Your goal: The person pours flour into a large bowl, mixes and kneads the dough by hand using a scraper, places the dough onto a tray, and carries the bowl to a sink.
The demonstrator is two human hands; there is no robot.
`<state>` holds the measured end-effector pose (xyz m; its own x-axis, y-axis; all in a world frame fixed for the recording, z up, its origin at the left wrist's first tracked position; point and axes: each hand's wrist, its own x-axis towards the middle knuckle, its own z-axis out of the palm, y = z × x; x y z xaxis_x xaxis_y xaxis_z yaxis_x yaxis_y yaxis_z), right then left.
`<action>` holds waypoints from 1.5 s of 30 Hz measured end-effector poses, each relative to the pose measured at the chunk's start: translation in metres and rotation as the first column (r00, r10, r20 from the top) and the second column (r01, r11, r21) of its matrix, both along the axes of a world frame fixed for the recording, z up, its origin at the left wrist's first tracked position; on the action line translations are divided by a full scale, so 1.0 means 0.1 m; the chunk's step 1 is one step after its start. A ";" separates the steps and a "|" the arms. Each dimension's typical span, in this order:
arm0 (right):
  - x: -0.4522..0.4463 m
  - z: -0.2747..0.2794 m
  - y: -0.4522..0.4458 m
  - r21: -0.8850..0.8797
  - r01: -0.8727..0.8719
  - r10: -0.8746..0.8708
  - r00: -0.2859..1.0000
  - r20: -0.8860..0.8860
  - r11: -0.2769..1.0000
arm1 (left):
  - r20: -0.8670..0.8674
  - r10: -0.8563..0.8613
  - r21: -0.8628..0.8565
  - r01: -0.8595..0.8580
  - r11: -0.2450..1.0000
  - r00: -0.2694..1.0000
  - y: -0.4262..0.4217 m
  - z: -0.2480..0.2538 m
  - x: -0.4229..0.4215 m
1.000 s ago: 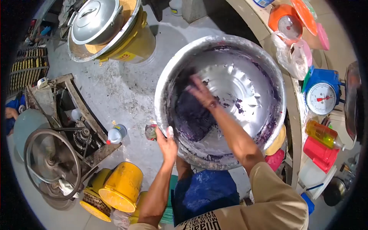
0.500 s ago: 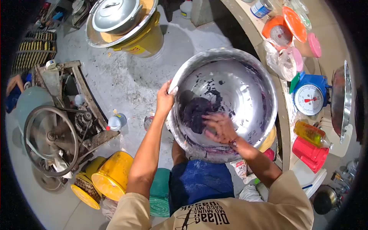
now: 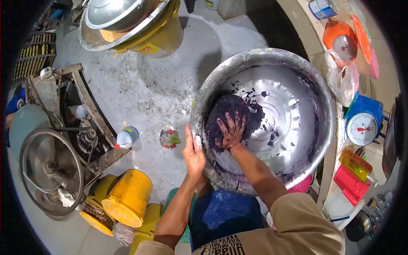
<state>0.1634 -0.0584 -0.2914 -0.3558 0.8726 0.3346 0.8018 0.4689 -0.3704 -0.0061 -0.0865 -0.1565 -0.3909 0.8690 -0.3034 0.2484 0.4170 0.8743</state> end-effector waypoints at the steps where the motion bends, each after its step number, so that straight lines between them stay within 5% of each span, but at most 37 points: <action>1: 0.04 -0.02 0.02 -0.008 0.003 -0.003 1.000 -0.003 1.000 | -0.020 -0.003 -0.010 0.003 1.000 1.000 0.06 0.02 0.05; 6: -0.24 0.40 0.37 -0.124 0.217 -0.220 0.975 -0.014 0.968 | -0.196 -0.155 0.150 0.185 0.971 0.968 0.67 -0.01 -0.15; 9: -0.21 1.13 0.53 -0.337 0.232 -0.259 0.965 -0.036 0.912 | 0.207 -0.100 -0.111 0.125 0.986 0.973 0.85 0.27 -0.44; 11: 0.36 1.57 0.69 -0.484 -0.001 -0.107 0.975 -0.196 0.875 | 0.018 -0.207 0.083 0.205 0.975 0.978 0.50 0.09 -0.52; 12: 0.62 1.61 0.82 -0.548 0.082 -0.275 0.920 -0.280 0.832 | -0.087 -0.242 0.171 0.254 0.952 0.966 0.30 0.03 -0.53; 13: 0.95 1.38 1.00 -0.387 0.180 -0.287 0.927 -0.239 0.904 | -0.091 -0.175 0.097 0.183 0.978 0.980 0.12 0.09 -0.49; 14: 1.06 1.50 1.25 -0.430 0.278 -0.375 0.913 -0.159 0.859 | -0.101 -0.108 0.024 0.111 0.994 0.989 -0.06 0.17 -0.40; 15: 1.18 1.47 1.55 -0.576 0.250 -0.423 0.887 -0.186 0.778 | -0.114 -0.038 -0.049 0.033 0.998 0.993 -0.14 0.21 -0.33; 16: 1.34 1.24 1.91 -0.877 -0.059 -0.593 0.715 -0.371 0.478 | -0.142 -0.027 -0.089 0.014 0.996 0.989 -0.13 0.24 -0.29; 17: 1.43 0.85 2.14 -0.877 -0.460 -0.792 0.480 -0.378 0.141 | -0.171 -0.020 -0.130 -0.002 0.992 0.985 -0.08 0.27 -0.27; 18: 1.32 0.15 2.04 -0.841 -0.460 -0.707 0.492 -0.508 0.284 | -0.199 -0.015 -0.170 -0.020 0.985 0.980 -0.01 0.31 -0.25; 19: 1.04 0.14 1.96 -0.804 -0.184 -0.261 0.885 -0.386 0.565 | -0.173 0.006 -0.177 -0.037 0.984 0.985 0.07 0.37 -0.26; 21: 0.66 0.32 2.00 -0.393 -0.438 0.284 0.875 -0.392 0.808 | -0.274 0.080 -0.086 -0.107 0.991 0.958 0.18 0.09 -0.20; 22: 0.19 0.90 2.01 -0.865 -0.400 -0.316 0.814 -0.488 0.305 | -0.324 0.108 -0.052 -0.131 0.990 0.940 0.13 0.02 -0.18; 23: 0.07 0.87 1.63 -0.870 -0.150 -0.179 0.949 -0.260 0.469 | -0.295 0.146 -0.059 -0.170 0.984 0.944 0.05 0.06 -0.15; 26: -0.09 1.24 0.57 -0.452 -0.069 -0.041 0.973 -0.228 0.890 | -0.246 0.144 -0.083 -0.169 0.982 0.959 0.15 0.06 -0.15; 29: 0.07 0.93 -0.68 -0.566 -0.040 0.123 0.986 0.109 0.824 | -0.203 0.084 0.027 -0.080 0.996 0.976 0.36 0.10 -0.23; 32: 0.14 1.48 -0.48 -0.754 -0.105 0.243 0.967 0.074 0.649 | -0.257 -0.084 0.017 0.091 0.996 0.963 0.89 0.15 -0.34; 33: 0.21 1.54 -0.40 -0.640 -0.178 0.160 0.983 -0.086 0.748 | -0.268 -0.181 -0.061 0.171 0.983 0.946 1.05 0.13 -0.41; 35: 0.40 1.84 0.00 -0.940 -0.138 -0.071 0.983 -0.168 0.312 | -0.152 -0.255 0.020 0.261 0.965 0.955 1.29 0.03 -0.52; 37: 0.33 2.51 0.51 -0.907 -0.013 -0.259 0.957 -0.134 0.422 | 0.056 -0.245 0.065 0.241 0.968 0.968 1.35 0.08 -0.65; 38: 0.43 2.10 0.66 -0.757 0.023 -0.217 0.964 -0.157 0.653 | 0.161 -0.236 0.083 0.225 0.971 0.958 1.33 0.09 -0.71; 39: 0.40 2.04 0.94 -0.647 0.123 -0.196 0.980 -0.040 0.753 | 0.073 -0.309 0.132 0.298 0.946 0.948 1.16 0.11 -0.79; 40: 0.44 1.82 1.27 -0.578 0.035 -0.126 0.985 -0.118 0.816 | 0.022 -0.265 0.033 0.264 0.964 0.964 0.92 0.10 -0.81; 41: 0.41 1.63 1.71 -0.746 -0.041 -0.105 0.983 -0.148 0.665 | -0.034 -0.230 -0.063 0.228 0.972 0.973 0.66 0.06 -0.81; 43: 0.19 1.22 1.93 -0.885 -0.239 -0.415 0.813 -0.408 0.401 | -0.089 -0.122 -0.130 0.110 0.985 0.989 0.26 -0.04 -0.73; 44: 0.04 0.64 2.02 -0.917 -0.250 -0.324 0.879 -0.349 0.311 | -0.086 -0.040 -0.093 0.032 0.995 0.995 0.16 -0.09 -0.63; 45: -0.11 0.73 1.85 -0.864 -0.222 -0.188 0.923 -0.335 0.451 | -0.077 0.041 -0.061 -0.046 0.997 0.996 0.11 -0.14 -0.57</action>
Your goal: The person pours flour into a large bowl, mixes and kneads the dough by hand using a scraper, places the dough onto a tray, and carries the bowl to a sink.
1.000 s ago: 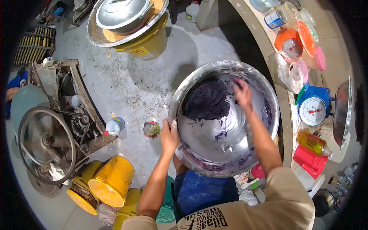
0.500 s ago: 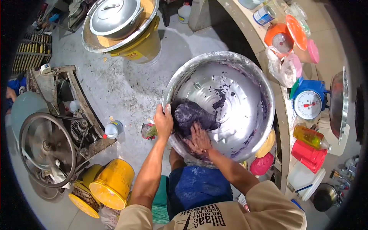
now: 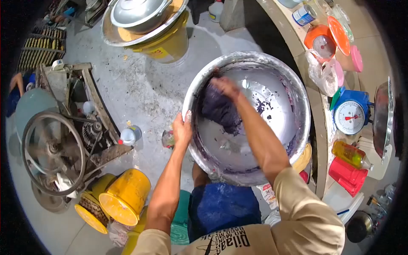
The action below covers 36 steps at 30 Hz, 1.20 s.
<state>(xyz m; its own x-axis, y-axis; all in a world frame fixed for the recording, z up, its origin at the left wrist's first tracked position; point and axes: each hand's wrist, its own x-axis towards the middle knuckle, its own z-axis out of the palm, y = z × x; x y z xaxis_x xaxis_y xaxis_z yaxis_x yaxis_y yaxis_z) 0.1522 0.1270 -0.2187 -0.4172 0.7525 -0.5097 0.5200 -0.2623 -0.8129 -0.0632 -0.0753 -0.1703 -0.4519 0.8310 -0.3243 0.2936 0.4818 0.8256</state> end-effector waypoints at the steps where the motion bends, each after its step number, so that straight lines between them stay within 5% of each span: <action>1: -0.16 0.10 -0.16 0.186 -0.080 0.063 0.994 0.095 0.979 | 0.005 0.013 -0.020 -0.013 1.000 1.000 0.06 -0.02 -0.04; 2: -0.32 0.21 -0.32 0.355 -0.154 0.084 0.975 0.204 0.922 | 0.019 0.030 -0.037 -0.029 0.999 0.999 0.14 -0.03 -0.07; 3: -0.36 0.82 -0.56 0.393 -0.420 0.294 0.892 0.342 0.818 | 0.040 0.044 -0.075 -0.041 0.996 0.998 0.11 -0.01 -0.05; 4: -0.27 1.01 -1.03 0.296 -0.595 0.442 0.778 0.447 0.747 | 0.059 0.050 -0.048 -0.047 0.998 0.997 0.04 0.08 0.02; 5: 0.01 0.62 -1.54 0.521 -0.622 0.425 0.782 0.456 0.584 | 0.095 0.047 -0.041 -0.043 0.998 0.994 0.03 -0.11 -0.01; 6: 0.24 0.78 -1.77 0.445 -0.732 0.512 0.680 0.524 0.516 | 0.073 0.018 -0.023 -0.016 1.000 0.997 0.07 -0.13 0.00; 10: 1.42 0.74 -2.39 0.385 -0.701 0.554 0.712 0.432 0.600 | 0.002 -0.037 -0.061 0.037 0.997 0.999 0.11 0.14 0.11; 11: 1.66 0.76 -2.40 0.398 -0.582 0.490 0.813 0.315 0.709 | -0.028 -0.035 -0.043 0.033 0.999 0.999 0.10 0.25 0.16; 12: 1.88 0.77 -2.40 0.392 -0.450 0.406 0.893 0.193 0.803 | -0.072 -0.022 0.033 0.024 0.999 0.997 0.09 0.32 0.19; 13: 2.11 0.87 -2.33 0.211 -0.179 0.133 0.967 0.216 0.961 | -0.065 -0.025 0.011 0.026 1.000 0.998 0.08 0.32 0.20; 14: 2.18 1.00 -2.12 0.392 -0.025 -0.107 0.945 0.310 0.920 | -0.061 -0.025 -0.018 0.024 1.000 0.998 0.04 0.31 0.21; 17: 2.63 0.74 -1.21 0.741 -0.245 -0.101 0.916 0.388 0.625 | -0.064 -0.052 -0.027 0.051 0.998 0.997 -0.02 0.29 0.19; 18: 2.62 0.61 -0.93 0.678 -0.416 -0.104 0.803 0.586 0.606 | -0.048 -0.056 -0.012 0.055 0.998 0.997 -0.04 0.20 0.15; 20: 2.43 0.13 -0.50 0.437 -0.411 -0.072 0.657 0.750 0.800 | 0.101 -0.018 -0.010 0.019 1.000 0.995 0.01 0.30 0.19; 22: 1.79 -0.35 -0.59 0.594 -0.410 -0.276 0.610 0.743 0.692 | 0.072 0.039 0.097 -0.046 0.994 0.997 0.10 0.31 0.34; 23: 1.67 -0.63 -0.62 0.654 -0.247 -0.247 0.786 0.567 0.715 | 0.059 0.064 0.150 -0.072 0.986 0.996 0.14 0.27 0.38; 24: 1.34 -0.62 -0.71 0.438 -0.244 -0.102 0.769 0.631 0.865 | 0.072 0.060 0.133 -0.069 0.989 0.996 0.11 0.20 0.36; 26: 1.28 -0.81 -1.41 0.322 -0.296 0.238 0.949 0.209 0.899 | 0.110 0.062 0.099 -0.073 0.992 0.992 -0.05 0.07 0.29; 28: 1.34 -0.51 -1.47 0.247 -0.223 0.264 0.953 -0.147 0.943 | 0.130 0.082 0.110 -0.097 0.989 0.988 0.18 0.15 0.35; 31: 1.66 0.20 -1.23 0.161 -0.411 0.430 0.897 -0.102 0.897 | 0.016 -0.030 0.059 0.029 0.998 0.999 0.24 0.21 0.22; 32: 1.82 0.39 -1.05 0.232 -0.410 0.403 0.912 0.080 0.882 | 0.017 -0.032 0.084 0.031 0.996 0.999 0.27 0.17 0.21; 36: 2.21 0.05 -0.68 0.527 -0.364 0.027 0.840 0.542 0.768 | -0.049 -0.045 0.071 0.048 0.996 0.998 0.28 0.24 0.18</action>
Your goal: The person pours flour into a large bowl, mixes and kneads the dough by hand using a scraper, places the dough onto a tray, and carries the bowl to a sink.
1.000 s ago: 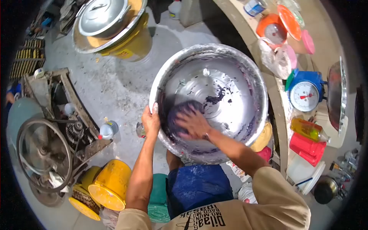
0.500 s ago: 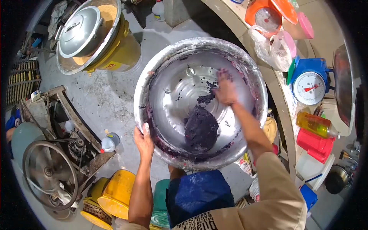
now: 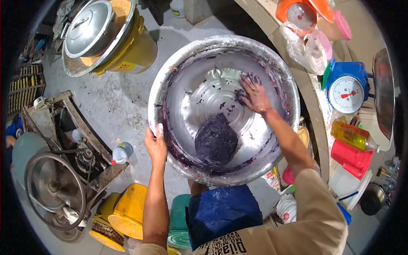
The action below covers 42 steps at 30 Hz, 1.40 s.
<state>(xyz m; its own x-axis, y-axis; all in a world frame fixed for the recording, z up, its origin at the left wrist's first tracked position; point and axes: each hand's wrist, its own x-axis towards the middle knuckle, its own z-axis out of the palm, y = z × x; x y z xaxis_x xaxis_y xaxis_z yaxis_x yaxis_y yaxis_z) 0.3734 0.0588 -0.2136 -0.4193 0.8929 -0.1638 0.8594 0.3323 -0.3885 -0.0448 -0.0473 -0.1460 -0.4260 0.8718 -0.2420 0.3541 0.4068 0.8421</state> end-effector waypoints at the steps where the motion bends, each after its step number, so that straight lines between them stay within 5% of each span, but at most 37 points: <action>1: -0.22 -0.13 -0.07 0.170 0.042 -0.066 0.988 0.138 0.984 | -0.015 0.014 0.031 -0.014 0.999 1.000 0.00 -0.03 0.03; 2: -0.43 -0.23 -0.09 0.346 0.053 -0.151 0.954 0.261 0.937 | -0.027 0.033 0.068 -0.031 0.997 0.999 0.02 -0.04 0.07; 3: -0.61 -0.34 -0.13 0.289 0.105 -0.136 0.987 0.090 0.952 | -0.043 0.041 0.106 -0.036 0.994 0.998 0.08 -0.04 0.07; 4: -0.89 -0.27 -0.21 -0.085 0.125 -0.121 0.992 0.048 0.989 | 0.006 0.077 -0.052 -0.076 0.996 0.997 0.15 0.00 0.08; 5: -1.09 -0.85 -0.66 -0.262 0.088 -0.089 0.996 0.008 0.961 | -0.047 0.068 -0.107 -0.073 0.992 0.997 -0.02 0.04 0.05; 6: -1.11 -0.93 -0.99 0.021 -0.093 0.091 0.992 0.092 0.995 | -0.087 0.050 -0.127 -0.060 0.990 0.995 -0.06 0.03 0.06; 7: -1.05 -0.52 -0.91 -0.320 -0.036 -0.056 0.960 -0.275 0.947 | -0.129 0.040 -0.132 -0.057 0.990 0.991 -0.01 -0.01 0.07; 8: -1.03 0.05 -0.85 -0.624 -0.122 -0.309 0.786 -0.536 0.772 | -0.070 0.052 0.041 -0.050 0.998 0.996 0.02 -0.06 0.09; 12: -1.14 1.08 -1.12 -0.410 -0.191 0.116 0.972 -0.203 0.892 | -0.066 0.003 -0.150 -0.013 0.989 0.998 0.03 0.00 0.03; 14: -1.44 1.38 -1.44 -0.332 -0.293 0.337 0.938 0.083 0.897 | -0.110 -0.043 -0.148 0.027 0.989 0.993 0.02 -0.03 -0.03; 16: -1.40 0.45 -1.82 -0.030 -0.577 0.578 0.816 0.016 0.816 | -0.140 -0.094 -0.146 0.074 0.987 0.986 -0.04 -0.08 -0.08; 19: -1.25 0.03 -1.53 0.063 -0.707 0.709 0.705 -0.029 0.705 | -0.010 -0.053 -0.011 0.053 0.999 0.999 -0.08 -0.12 -0.08; 22: -1.36 -0.22 -1.49 0.249 -0.448 0.469 0.882 -0.030 0.859 | -0.042 -0.041 -0.029 0.040 0.999 0.998 -0.14 -0.22 -0.03; 27: -1.74 0.40 -1.30 -0.034 -0.330 0.331 0.942 0.046 0.943 | -0.018 -0.226 0.035 0.226 0.973 0.974 0.35 -0.13 -0.18; 28: -1.73 0.64 -1.24 -0.114 -0.369 0.375 0.926 0.033 0.922 | 0.210 -0.138 0.105 0.118 0.987 0.968 0.37 -0.12 -0.17; 30: -1.74 1.03 -1.08 -0.321 -0.441 0.469 0.883 0.012 0.838 | 0.217 -0.021 0.046 0.011 0.999 0.976 0.01 -0.19 -0.17; 33: -1.85 0.85 -1.29 -0.444 -0.772 0.880 0.317 0.352 0.456 | 0.224 0.144 -0.129 -0.117 0.985 0.964 -0.74 -0.27 0.06; 34: -1.70 0.69 -1.43 -0.248 -0.905 0.900 0.247 0.359 0.347 | 0.173 0.160 -0.098 -0.145 0.985 0.972 -0.88 -0.15 0.22; 35: -1.55 0.29 -1.47 -0.073 -0.942 0.936 0.312 0.164 0.327 | 0.089 0.146 -0.224 -0.123 0.967 0.985 -0.88 0.14 0.36; 37: -1.32 -0.48 -1.43 0.271 -0.891 0.921 0.303 -0.243 0.365 | 0.128 0.245 -0.076 -0.237 0.969 0.961 -1.11 -0.37 0.42; 38: -1.58 -0.09 -1.12 0.074 -0.988 0.989 0.134 -0.065 0.139 | 0.179 0.247 -0.051 -0.242 0.969 0.952 -1.04 -0.30 0.42; 40: -1.70 -0.15 -0.85 0.118 -0.986 0.992 0.125 0.027 0.121 | 0.283 0.262 0.034 -0.283 0.959 0.923 -0.85 -0.31 0.37; 41: -1.63 -0.13 -0.87 0.137 -0.983 0.990 0.128 0.060 0.119 | 0.187 0.257 -0.037 -0.255 0.966 0.948 -0.85 -0.33 0.39; 42: -1.57 -0.01 -0.91 0.152 -0.964 0.969 0.233 0.078 0.220 | 0.230 0.257 -0.047 -0.253 0.966 0.939 -0.83 -0.24 0.46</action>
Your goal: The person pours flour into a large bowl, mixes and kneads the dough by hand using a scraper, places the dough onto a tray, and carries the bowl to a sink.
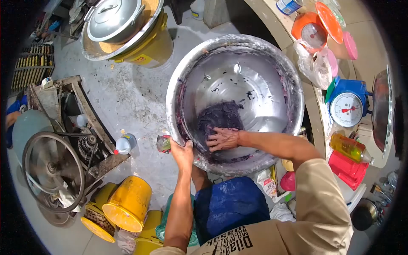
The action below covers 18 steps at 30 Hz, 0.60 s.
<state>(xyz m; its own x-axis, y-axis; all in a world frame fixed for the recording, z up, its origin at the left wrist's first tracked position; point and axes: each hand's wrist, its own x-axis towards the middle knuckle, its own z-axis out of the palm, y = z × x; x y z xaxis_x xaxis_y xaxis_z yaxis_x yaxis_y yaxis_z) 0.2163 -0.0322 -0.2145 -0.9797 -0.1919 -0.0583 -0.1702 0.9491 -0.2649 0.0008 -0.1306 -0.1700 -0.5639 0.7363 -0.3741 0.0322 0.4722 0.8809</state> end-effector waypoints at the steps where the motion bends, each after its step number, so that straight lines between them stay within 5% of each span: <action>1: 0.07 0.08 0.20 -0.018 0.099 -0.100 0.995 -0.026 0.995 | 0.036 0.007 0.019 -0.007 1.000 0.999 0.10 0.07 0.02; 3: 0.28 0.32 0.64 -0.096 0.300 -0.307 0.949 -0.071 0.949 | 0.023 0.001 -0.010 -0.001 1.000 1.000 0.23 0.26 0.02; 5: 0.64 0.27 0.95 -0.295 0.576 -0.638 0.746 -0.192 0.762 | -0.013 0.018 -0.025 -0.018 1.000 1.000 0.19 0.27 0.06; 7: 1.09 0.22 0.99 -0.700 0.709 -0.984 0.171 0.052 0.086 | -0.084 0.048 -0.004 -0.048 0.999 0.995 0.11 0.14 0.09; 9: 1.44 0.19 0.96 -0.805 0.383 -0.891 -0.226 0.394 -0.453 | -0.061 0.050 -0.020 -0.051 0.999 0.997 0.23 0.23 0.08; 10: 1.89 -0.33 0.67 -0.635 0.743 -0.976 -0.198 0.092 -0.211 | -0.081 0.042 -0.064 -0.048 0.997 0.996 0.25 0.27 0.09; 11: 2.34 -0.83 0.38 -0.284 0.957 -0.962 -0.134 -0.237 -0.063 | -0.100 0.037 -0.110 -0.048 0.993 0.994 0.26 0.30 0.10; 12: 2.27 -0.67 0.30 -0.562 0.760 -0.935 -0.348 0.070 -0.325 | -0.098 0.022 -0.107 -0.033 0.994 0.995 0.28 0.25 0.09; 14: 2.19 -0.36 0.18 -0.684 0.424 -0.796 -0.433 0.423 -0.594 | -0.095 -0.018 -0.111 0.007 0.994 0.995 0.28 0.06 0.07; 17: 2.49 0.04 -0.01 -0.635 0.425 -0.763 -0.409 0.501 -0.645 | 0.089 -0.071 -0.018 0.073 0.997 0.994 0.36 0.15 0.00; 18: 2.41 0.37 0.08 -0.552 0.557 -0.777 -0.532 0.336 -0.621 | 0.192 -0.059 -0.091 0.077 0.993 0.980 0.54 0.35 -0.02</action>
<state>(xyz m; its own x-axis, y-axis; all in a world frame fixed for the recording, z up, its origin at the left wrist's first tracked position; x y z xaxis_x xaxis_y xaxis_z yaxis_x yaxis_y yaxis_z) 0.4572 -0.0241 -0.1778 0.3776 0.8864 -0.2679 0.4499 -0.4284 -0.7836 -0.0011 -0.0766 -0.1354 -0.4263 0.7250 -0.5410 -0.0952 0.5588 0.8238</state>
